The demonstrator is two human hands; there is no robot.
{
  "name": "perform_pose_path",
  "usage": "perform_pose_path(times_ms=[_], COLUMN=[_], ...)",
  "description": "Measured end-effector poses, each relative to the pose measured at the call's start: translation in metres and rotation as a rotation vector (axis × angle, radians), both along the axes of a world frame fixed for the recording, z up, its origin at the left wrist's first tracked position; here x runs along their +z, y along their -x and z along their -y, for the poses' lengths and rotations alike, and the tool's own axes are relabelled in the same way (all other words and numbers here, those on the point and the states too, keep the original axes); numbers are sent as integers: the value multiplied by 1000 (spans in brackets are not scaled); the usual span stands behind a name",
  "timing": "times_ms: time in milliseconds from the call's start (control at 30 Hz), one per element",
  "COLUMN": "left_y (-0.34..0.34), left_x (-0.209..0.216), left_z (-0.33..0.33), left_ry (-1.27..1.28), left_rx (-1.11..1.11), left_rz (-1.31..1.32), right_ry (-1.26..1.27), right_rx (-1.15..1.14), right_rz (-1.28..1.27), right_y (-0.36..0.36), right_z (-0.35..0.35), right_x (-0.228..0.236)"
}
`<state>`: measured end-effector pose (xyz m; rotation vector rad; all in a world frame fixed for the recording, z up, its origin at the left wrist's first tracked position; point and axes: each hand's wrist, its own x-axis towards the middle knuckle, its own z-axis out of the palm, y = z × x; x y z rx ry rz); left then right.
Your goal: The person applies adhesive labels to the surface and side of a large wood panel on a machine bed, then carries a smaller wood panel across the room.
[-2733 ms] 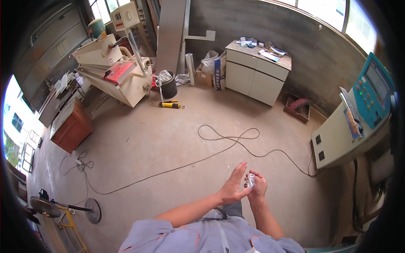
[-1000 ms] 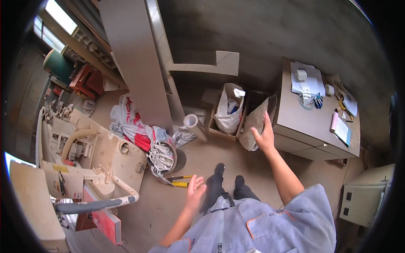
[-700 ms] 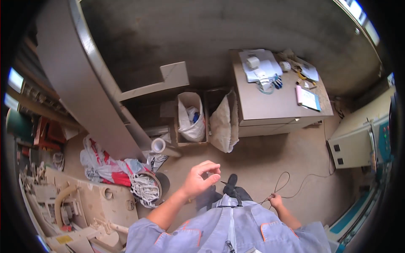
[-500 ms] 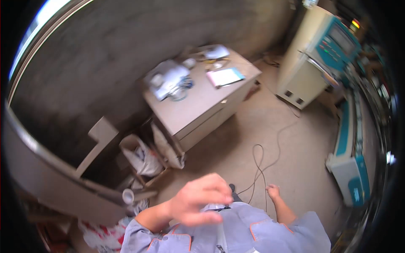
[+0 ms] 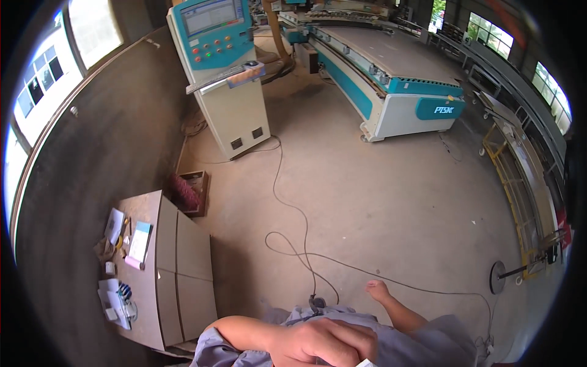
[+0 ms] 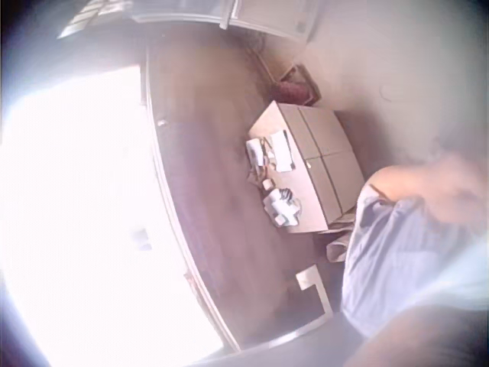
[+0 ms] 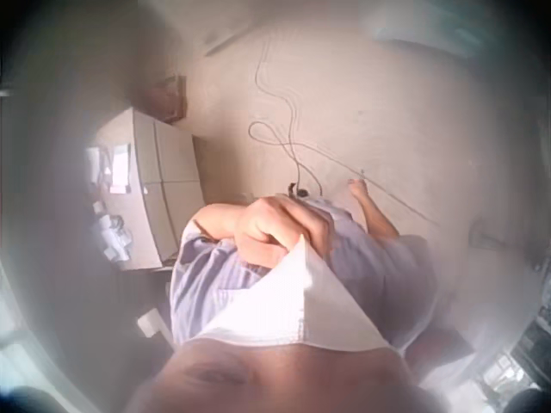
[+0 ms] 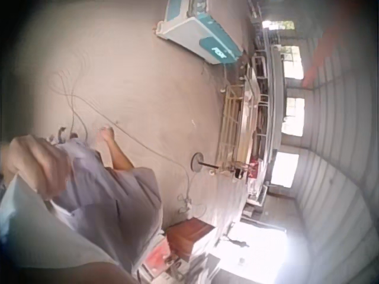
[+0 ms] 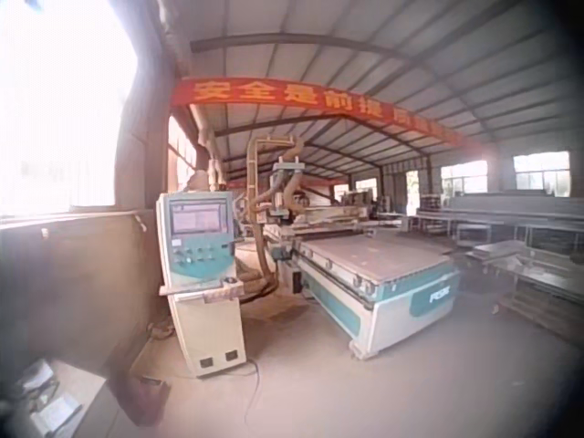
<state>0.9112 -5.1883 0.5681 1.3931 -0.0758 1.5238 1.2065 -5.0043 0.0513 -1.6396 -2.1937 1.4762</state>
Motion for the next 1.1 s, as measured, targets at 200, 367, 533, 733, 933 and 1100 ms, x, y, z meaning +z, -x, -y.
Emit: perform_pose_path(times_ms=[200,367,533,733,933,1100], left_y=[38,97,168,237,323,399], left_x=[-27,-45,-29,-28,-78,-124], left_z=[-158,-303,-462,-636,-818,-983], left_ry=[-13,-48,-141,-107,7,309], left_rx=[-171,-296,-484,-517,-275,74], left_rz=[-5,-32,-58,-156,-430,-607], right_ry=[-189,-183,-201,-274,256,73], right_rx=[-269,-146,-18,-215,-701,-572], right_rz=[41,-103,17,-80,-34,-171], right_y=[17,88,126,207,269,327], right_z=[-139,-235,-345,-464,-601,-793], right_x=[-21,-72,-95,12,-22,-74])
